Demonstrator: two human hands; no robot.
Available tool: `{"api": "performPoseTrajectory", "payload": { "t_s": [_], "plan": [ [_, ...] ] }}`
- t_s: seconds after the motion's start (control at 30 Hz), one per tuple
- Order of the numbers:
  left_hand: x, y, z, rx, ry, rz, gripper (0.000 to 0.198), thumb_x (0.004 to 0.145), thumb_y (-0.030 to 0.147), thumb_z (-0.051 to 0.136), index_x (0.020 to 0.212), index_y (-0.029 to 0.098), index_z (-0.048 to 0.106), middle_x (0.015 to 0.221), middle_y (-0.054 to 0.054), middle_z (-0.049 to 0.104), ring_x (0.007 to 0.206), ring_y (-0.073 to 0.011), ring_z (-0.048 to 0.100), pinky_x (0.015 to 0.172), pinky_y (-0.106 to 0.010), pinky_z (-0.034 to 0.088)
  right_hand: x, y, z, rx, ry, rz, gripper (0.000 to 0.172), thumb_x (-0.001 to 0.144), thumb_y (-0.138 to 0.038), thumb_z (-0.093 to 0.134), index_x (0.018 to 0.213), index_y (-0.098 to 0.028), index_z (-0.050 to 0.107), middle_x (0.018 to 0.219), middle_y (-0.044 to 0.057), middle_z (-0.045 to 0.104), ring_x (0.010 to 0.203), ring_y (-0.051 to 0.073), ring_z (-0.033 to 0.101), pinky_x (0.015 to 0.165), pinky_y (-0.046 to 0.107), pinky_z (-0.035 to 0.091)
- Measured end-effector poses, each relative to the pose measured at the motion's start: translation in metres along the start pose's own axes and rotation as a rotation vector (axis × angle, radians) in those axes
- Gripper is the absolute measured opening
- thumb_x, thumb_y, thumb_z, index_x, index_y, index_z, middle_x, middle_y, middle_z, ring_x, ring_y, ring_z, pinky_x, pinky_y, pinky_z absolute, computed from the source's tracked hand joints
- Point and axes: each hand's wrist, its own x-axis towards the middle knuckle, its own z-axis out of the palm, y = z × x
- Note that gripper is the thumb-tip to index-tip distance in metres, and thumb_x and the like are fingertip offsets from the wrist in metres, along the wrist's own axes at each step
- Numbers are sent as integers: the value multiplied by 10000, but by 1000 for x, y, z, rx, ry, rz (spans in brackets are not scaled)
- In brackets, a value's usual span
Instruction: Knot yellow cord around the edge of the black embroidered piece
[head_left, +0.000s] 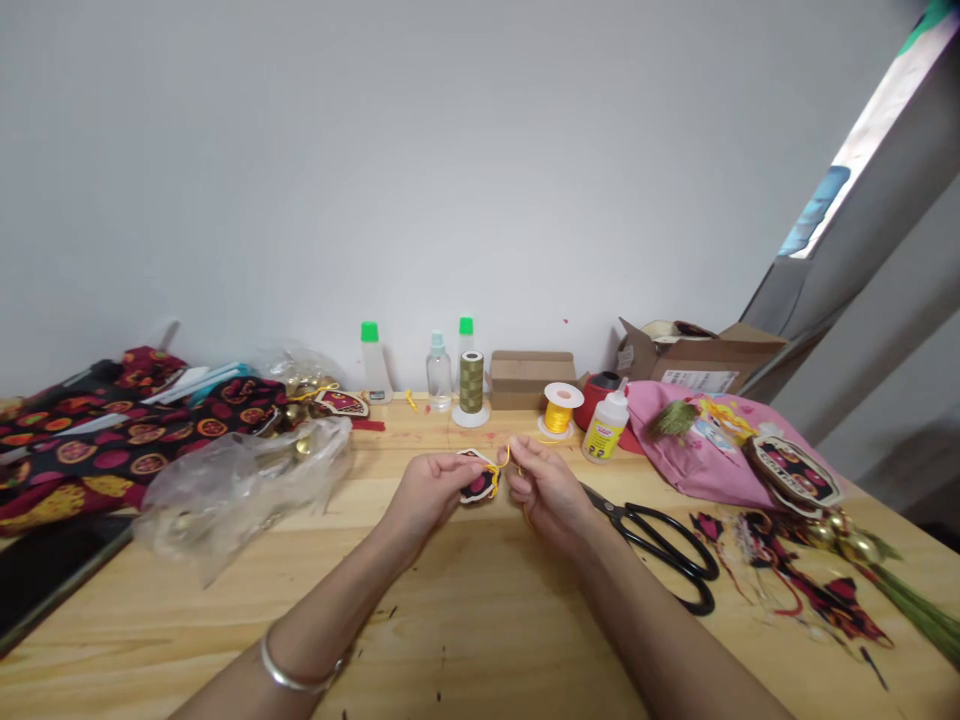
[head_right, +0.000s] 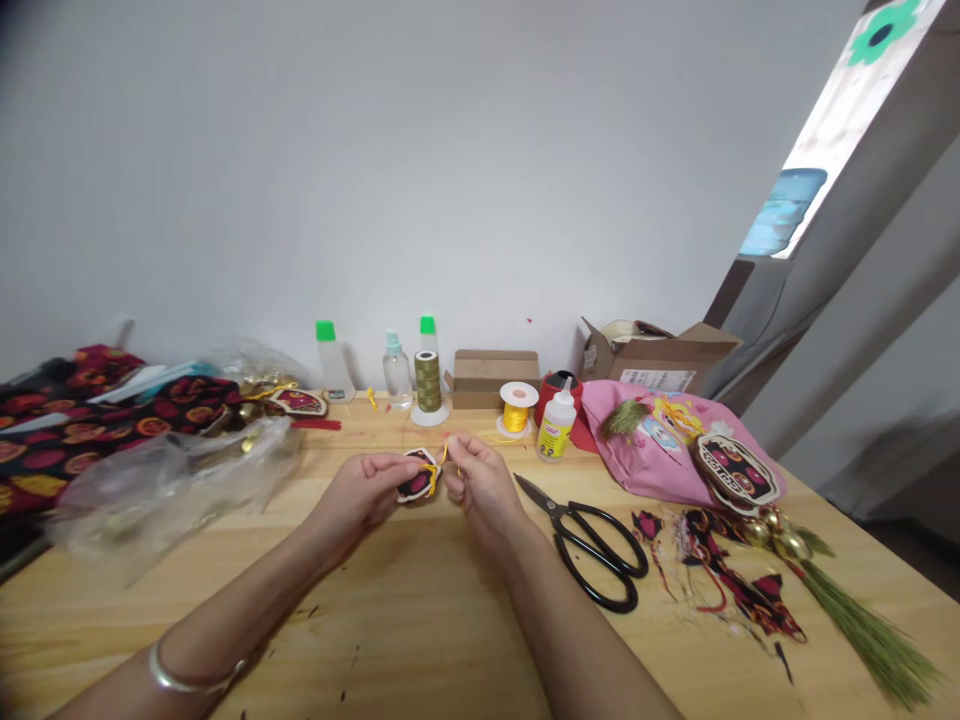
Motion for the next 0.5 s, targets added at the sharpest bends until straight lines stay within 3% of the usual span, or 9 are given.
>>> {"api": "performPoseTrajectory", "payload": {
  "t_s": [0.17, 0.5],
  "plan": [
    [4, -5, -5, 2, -11, 34, 175, 593, 268, 615, 653, 106, 639, 552, -13, 628, 530, -96, 522, 539, -198, 383, 1, 1, -4, 29, -17, -19, 166, 668, -290, 562, 651, -145, 484, 602, -55, 484, 336, -17, 227, 331, 141, 130],
    [2, -11, -5, 103, -70, 136, 171, 580, 272, 617, 638, 112, 608, 580, -16, 613, 527, -106, 535, 527, -208, 405, -1, 3, 0, 35, 21, -1, 143, 691, -285, 539, 693, -148, 495, 686, -17, 555, 407, 13, 411, 356, 128, 246]
  ]
}}
